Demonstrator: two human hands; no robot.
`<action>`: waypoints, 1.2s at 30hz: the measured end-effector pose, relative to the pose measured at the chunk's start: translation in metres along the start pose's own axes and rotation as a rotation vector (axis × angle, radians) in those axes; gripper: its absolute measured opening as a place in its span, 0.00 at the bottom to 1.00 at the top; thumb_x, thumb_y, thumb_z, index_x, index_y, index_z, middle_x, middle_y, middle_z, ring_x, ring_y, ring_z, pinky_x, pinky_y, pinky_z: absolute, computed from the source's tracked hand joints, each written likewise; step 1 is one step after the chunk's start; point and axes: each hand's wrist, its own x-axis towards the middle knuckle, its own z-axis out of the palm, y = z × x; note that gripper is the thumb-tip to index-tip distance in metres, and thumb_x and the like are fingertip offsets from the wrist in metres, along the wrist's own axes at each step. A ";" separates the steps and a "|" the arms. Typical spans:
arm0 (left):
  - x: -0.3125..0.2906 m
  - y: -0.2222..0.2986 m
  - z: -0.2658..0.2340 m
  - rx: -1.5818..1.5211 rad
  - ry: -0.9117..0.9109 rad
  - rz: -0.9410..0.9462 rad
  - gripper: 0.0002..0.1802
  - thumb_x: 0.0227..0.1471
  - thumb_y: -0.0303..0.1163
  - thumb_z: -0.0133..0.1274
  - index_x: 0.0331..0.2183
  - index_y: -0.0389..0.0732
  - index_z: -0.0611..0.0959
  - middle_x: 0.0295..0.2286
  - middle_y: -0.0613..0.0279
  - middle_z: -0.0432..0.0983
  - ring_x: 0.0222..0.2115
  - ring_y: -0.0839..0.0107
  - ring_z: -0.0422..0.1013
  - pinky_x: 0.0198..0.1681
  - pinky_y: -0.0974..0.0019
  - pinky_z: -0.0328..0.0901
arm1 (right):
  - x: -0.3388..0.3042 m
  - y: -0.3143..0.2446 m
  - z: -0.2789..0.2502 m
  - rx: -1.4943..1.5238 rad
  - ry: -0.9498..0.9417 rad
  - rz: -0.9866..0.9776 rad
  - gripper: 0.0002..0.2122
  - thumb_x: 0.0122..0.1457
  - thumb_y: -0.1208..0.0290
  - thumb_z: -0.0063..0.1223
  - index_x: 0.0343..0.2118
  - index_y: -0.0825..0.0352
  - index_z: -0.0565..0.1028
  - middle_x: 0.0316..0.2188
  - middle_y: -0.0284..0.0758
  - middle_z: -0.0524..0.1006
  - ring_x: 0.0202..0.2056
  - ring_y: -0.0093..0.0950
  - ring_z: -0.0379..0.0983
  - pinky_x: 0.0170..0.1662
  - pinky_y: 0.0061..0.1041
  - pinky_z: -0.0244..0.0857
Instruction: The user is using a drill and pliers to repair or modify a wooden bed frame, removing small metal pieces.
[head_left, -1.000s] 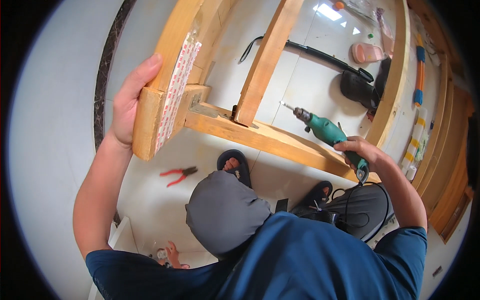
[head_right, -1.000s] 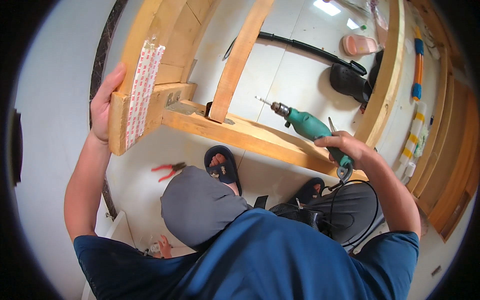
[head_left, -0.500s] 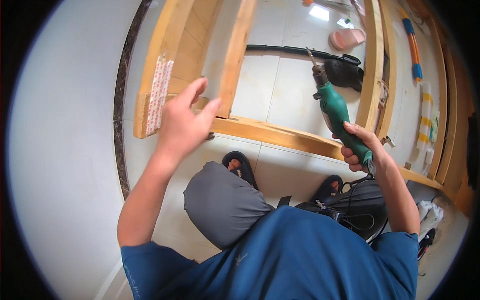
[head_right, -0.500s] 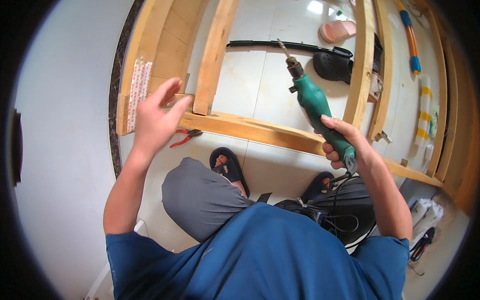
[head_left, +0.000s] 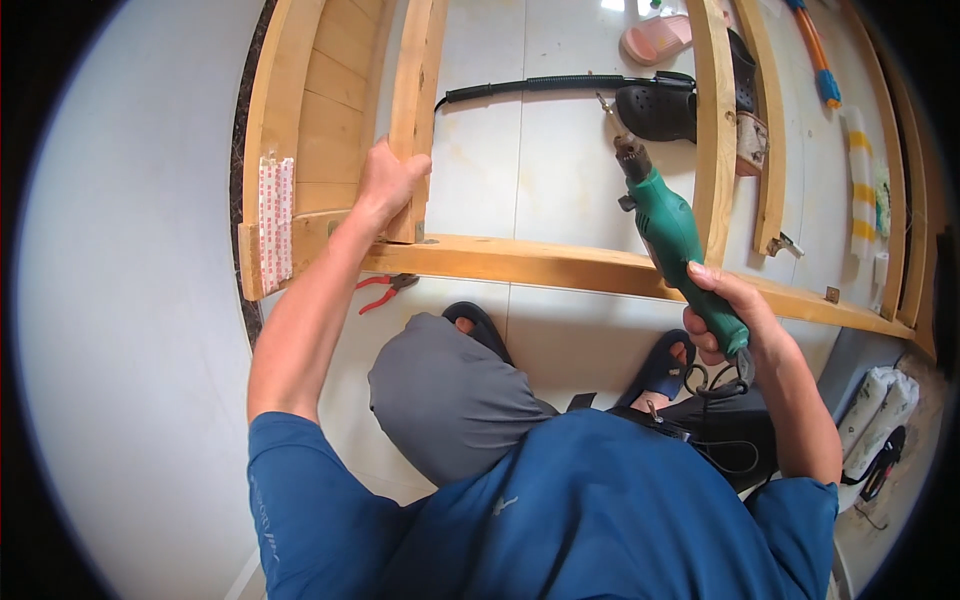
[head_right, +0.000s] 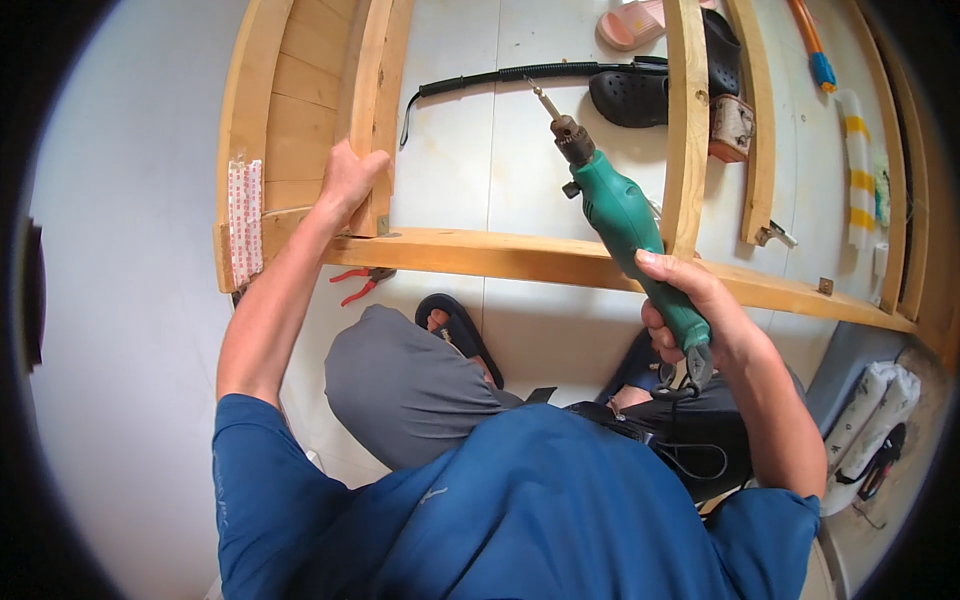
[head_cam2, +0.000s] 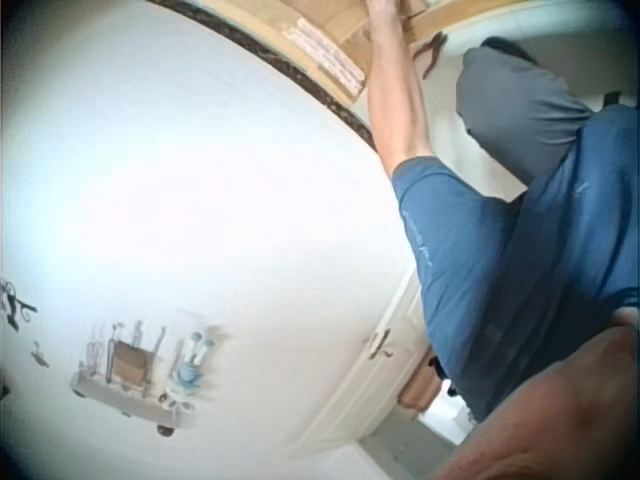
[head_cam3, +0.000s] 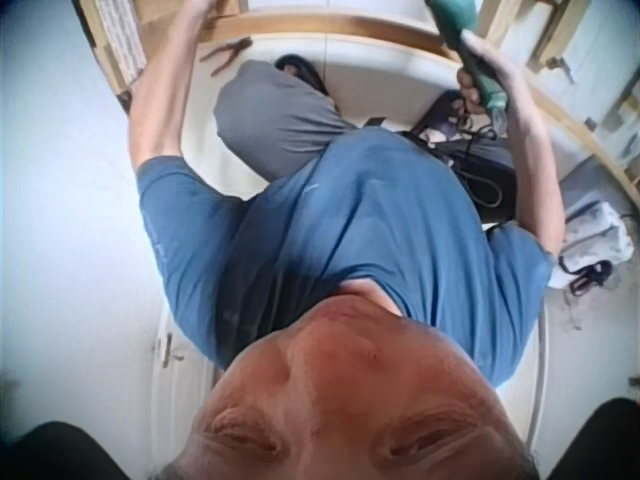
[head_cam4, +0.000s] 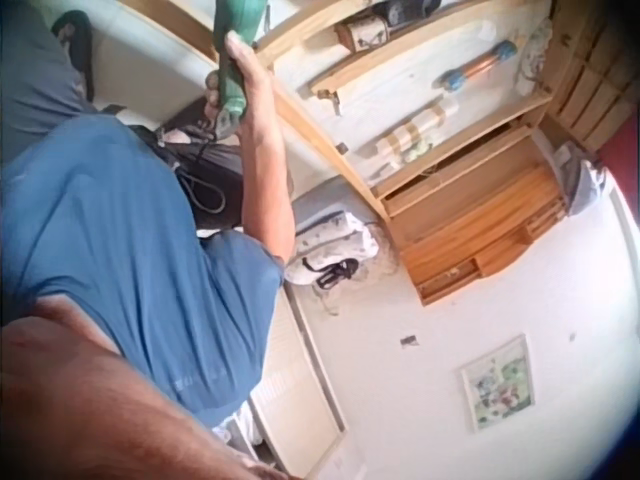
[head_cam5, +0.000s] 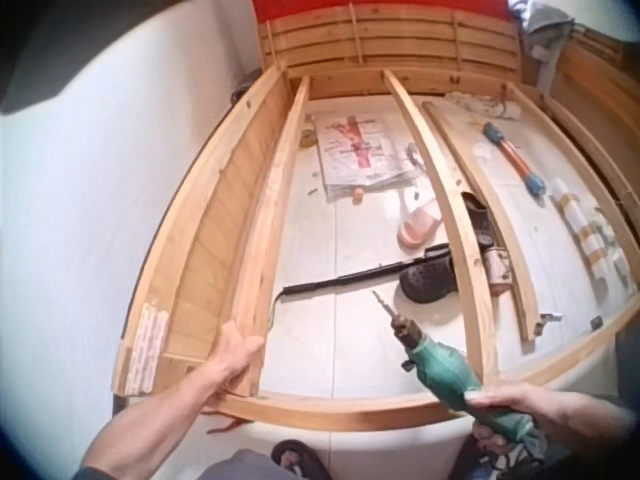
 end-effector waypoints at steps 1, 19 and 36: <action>0.003 0.002 0.000 0.012 0.009 -0.010 0.23 0.45 0.31 0.58 0.44 0.29 0.79 0.33 0.53 0.81 0.32 0.63 0.78 0.38 0.58 0.74 | 0.000 -0.002 0.001 -0.002 0.003 -0.003 0.30 0.57 0.43 0.67 0.49 0.63 0.68 0.20 0.36 0.73 0.15 0.24 0.68 0.15 0.26 0.58; -0.006 -0.005 -0.001 0.150 0.071 -0.060 0.27 0.48 0.37 0.61 0.48 0.31 0.82 0.40 0.43 0.84 0.43 0.51 0.80 0.49 0.55 0.73 | 0.021 -0.021 0.023 -0.204 -0.071 -0.055 0.28 0.59 0.42 0.65 0.43 0.64 0.68 0.21 0.34 0.72 0.16 0.24 0.70 0.16 0.27 0.66; -0.165 -0.277 -0.008 0.628 0.168 0.037 0.25 0.50 0.26 0.59 0.52 0.43 0.80 0.50 0.49 0.77 0.52 0.46 0.73 0.54 0.48 0.71 | 0.007 0.014 0.061 -0.597 -0.259 0.368 0.34 0.58 0.47 0.69 0.54 0.74 0.73 0.30 0.36 0.81 0.25 0.22 0.76 0.24 0.20 0.68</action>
